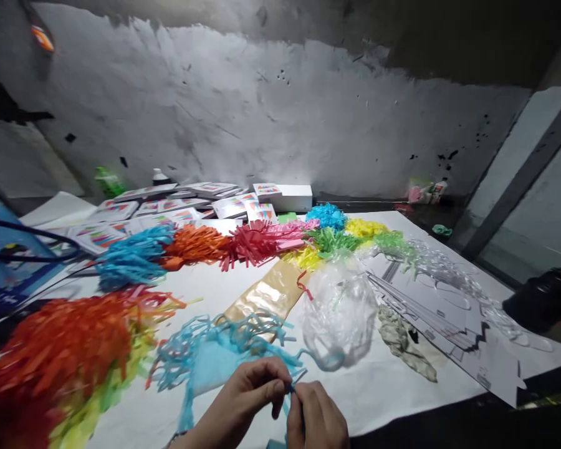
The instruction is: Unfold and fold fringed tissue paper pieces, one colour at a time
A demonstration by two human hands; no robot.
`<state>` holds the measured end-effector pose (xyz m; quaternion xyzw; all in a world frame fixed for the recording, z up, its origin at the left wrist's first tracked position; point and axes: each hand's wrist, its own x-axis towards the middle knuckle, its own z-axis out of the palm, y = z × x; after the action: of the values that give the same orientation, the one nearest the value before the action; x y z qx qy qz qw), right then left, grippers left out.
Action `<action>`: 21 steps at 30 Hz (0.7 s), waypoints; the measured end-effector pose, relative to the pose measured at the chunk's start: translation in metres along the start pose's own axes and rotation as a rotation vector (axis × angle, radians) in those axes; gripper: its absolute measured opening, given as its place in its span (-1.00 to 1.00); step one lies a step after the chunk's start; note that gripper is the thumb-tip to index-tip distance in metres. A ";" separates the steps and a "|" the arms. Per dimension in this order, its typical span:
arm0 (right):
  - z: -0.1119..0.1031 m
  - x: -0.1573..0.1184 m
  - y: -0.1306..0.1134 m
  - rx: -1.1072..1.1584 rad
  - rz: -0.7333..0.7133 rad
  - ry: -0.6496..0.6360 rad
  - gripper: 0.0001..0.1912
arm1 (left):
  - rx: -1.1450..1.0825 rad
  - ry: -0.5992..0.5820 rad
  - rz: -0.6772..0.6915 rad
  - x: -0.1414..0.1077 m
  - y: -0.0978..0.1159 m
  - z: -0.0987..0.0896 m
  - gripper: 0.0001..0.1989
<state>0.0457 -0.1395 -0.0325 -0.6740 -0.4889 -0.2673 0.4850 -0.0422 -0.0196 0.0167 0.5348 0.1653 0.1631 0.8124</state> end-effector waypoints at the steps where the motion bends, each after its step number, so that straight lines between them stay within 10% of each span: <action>1: 0.002 -0.001 -0.004 0.012 -0.017 -0.027 -0.86 | 0.035 0.020 0.031 -0.006 0.000 -0.004 -0.62; 12: -0.012 0.004 -0.028 0.166 -0.108 -0.449 -0.77 | 0.423 0.009 0.250 -0.053 -0.003 -0.029 -0.71; 21: -0.009 -0.017 -0.045 0.323 0.154 -0.386 -0.85 | 0.610 0.054 0.367 -0.067 -0.001 -0.037 -0.82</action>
<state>-0.0014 -0.1520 -0.0261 -0.6616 -0.5559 -0.0143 0.5030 -0.1179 -0.0196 0.0080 0.7689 0.1290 0.2634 0.5681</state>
